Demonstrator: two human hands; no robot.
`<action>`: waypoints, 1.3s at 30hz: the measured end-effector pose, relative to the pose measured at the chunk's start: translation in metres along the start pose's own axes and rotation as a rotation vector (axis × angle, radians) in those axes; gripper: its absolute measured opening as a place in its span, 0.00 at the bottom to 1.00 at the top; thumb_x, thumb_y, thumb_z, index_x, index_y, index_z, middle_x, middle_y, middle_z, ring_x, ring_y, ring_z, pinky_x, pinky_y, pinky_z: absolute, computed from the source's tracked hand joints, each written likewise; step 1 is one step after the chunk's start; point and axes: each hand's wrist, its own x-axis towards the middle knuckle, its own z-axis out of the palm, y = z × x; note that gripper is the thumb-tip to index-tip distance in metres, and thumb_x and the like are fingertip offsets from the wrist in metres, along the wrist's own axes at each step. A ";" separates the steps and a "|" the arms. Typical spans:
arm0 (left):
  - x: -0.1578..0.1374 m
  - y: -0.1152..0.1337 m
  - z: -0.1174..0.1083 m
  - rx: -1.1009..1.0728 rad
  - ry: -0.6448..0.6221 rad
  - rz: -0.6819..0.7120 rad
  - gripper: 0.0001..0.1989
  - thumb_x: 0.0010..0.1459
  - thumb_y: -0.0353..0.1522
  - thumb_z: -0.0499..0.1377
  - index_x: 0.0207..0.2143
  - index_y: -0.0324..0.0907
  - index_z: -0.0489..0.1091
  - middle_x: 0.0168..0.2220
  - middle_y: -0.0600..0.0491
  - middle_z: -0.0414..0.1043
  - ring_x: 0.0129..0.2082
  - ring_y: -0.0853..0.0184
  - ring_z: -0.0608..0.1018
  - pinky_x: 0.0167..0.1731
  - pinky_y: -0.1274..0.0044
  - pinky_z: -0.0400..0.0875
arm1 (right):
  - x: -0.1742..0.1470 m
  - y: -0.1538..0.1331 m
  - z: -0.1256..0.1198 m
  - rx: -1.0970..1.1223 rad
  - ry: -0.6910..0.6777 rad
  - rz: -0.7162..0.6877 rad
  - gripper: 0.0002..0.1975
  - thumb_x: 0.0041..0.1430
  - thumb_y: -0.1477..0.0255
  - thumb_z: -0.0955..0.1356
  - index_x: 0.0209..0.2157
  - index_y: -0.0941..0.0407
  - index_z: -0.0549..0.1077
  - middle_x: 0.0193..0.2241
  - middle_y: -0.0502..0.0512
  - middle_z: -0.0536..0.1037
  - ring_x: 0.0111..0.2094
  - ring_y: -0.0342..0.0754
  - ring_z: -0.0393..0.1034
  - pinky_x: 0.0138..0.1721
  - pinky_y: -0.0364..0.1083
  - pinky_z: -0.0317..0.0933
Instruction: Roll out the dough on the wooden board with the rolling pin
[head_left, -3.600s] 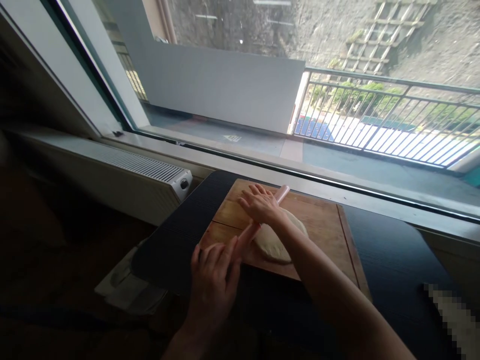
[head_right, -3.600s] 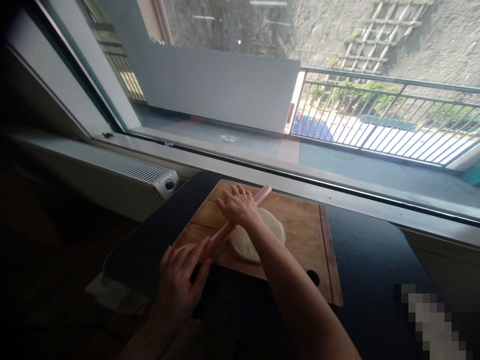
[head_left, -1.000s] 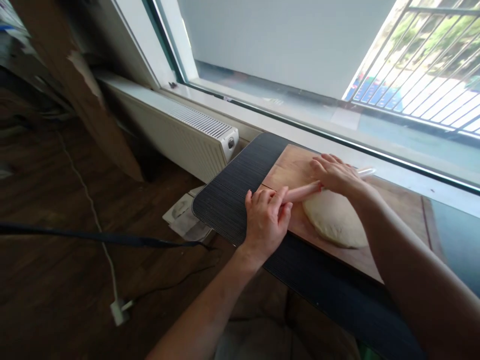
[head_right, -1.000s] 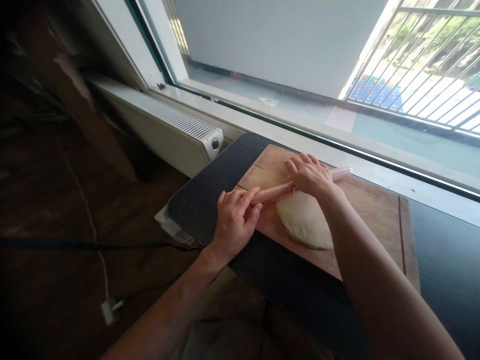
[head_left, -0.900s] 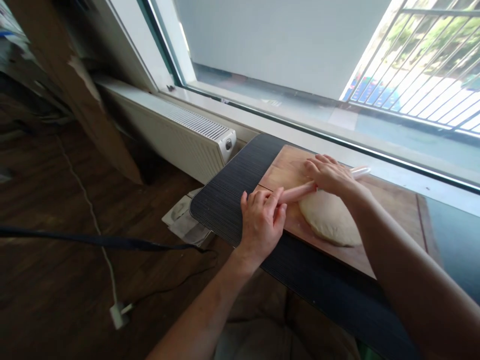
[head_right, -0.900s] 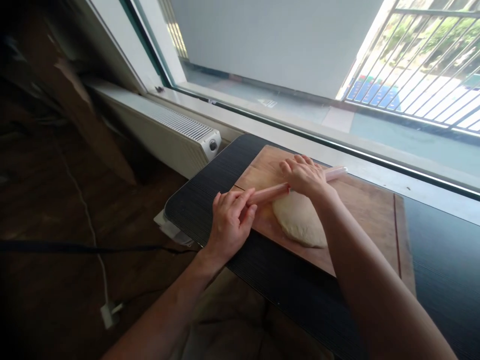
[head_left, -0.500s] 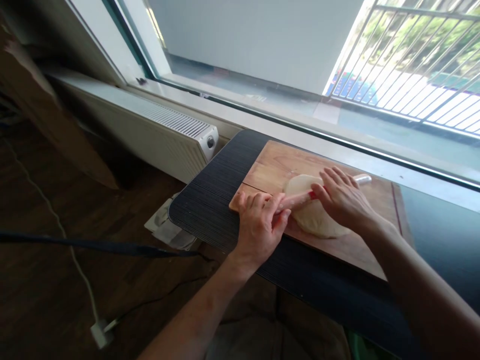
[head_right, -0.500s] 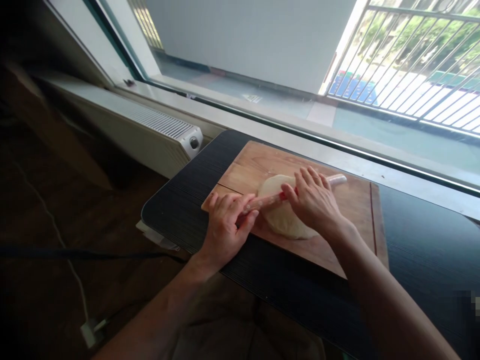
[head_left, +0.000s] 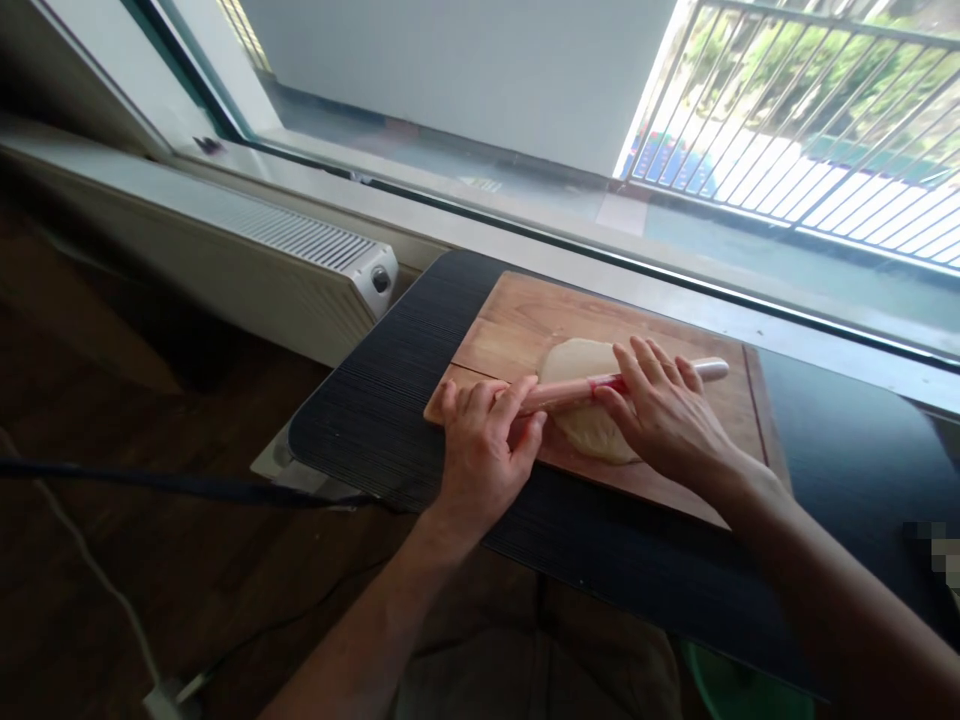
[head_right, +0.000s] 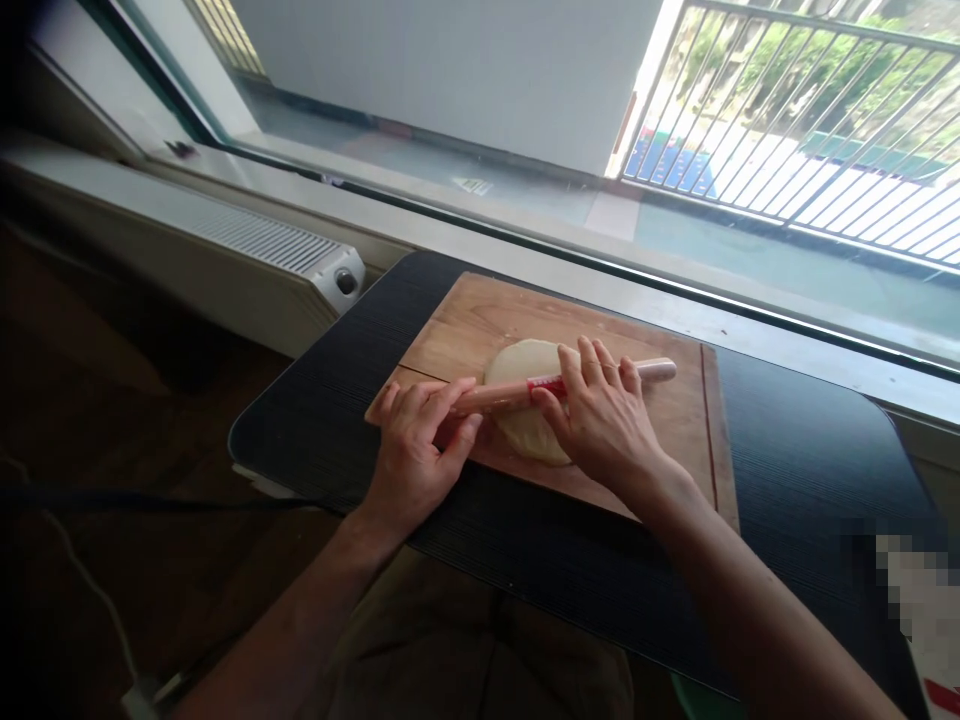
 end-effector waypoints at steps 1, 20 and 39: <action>0.001 -0.001 0.000 -0.002 -0.004 -0.001 0.18 0.60 0.38 0.52 0.52 0.47 0.64 0.43 0.52 0.68 0.47 0.63 0.68 0.58 0.62 0.46 | 0.007 0.001 0.000 0.017 -0.016 -0.017 0.30 0.64 0.54 0.50 0.59 0.57 0.56 0.61 0.61 0.55 0.62 0.59 0.43 0.58 0.61 0.40; 0.012 -0.006 0.005 0.017 0.035 0.063 0.19 0.59 0.37 0.53 0.52 0.47 0.64 0.45 0.51 0.69 0.48 0.61 0.69 0.55 0.65 0.55 | -0.039 -0.012 -0.006 0.003 0.030 0.112 0.32 0.62 0.52 0.53 0.61 0.58 0.51 0.62 0.67 0.51 0.61 0.68 0.41 0.56 0.67 0.39; 0.039 -0.016 0.022 0.053 0.094 0.173 0.20 0.60 0.39 0.51 0.53 0.45 0.64 0.51 0.47 0.63 0.52 0.57 0.66 0.53 0.64 0.59 | -0.053 -0.015 -0.010 0.146 0.077 0.103 0.31 0.63 0.54 0.55 0.61 0.59 0.53 0.63 0.64 0.51 0.63 0.58 0.40 0.60 0.59 0.39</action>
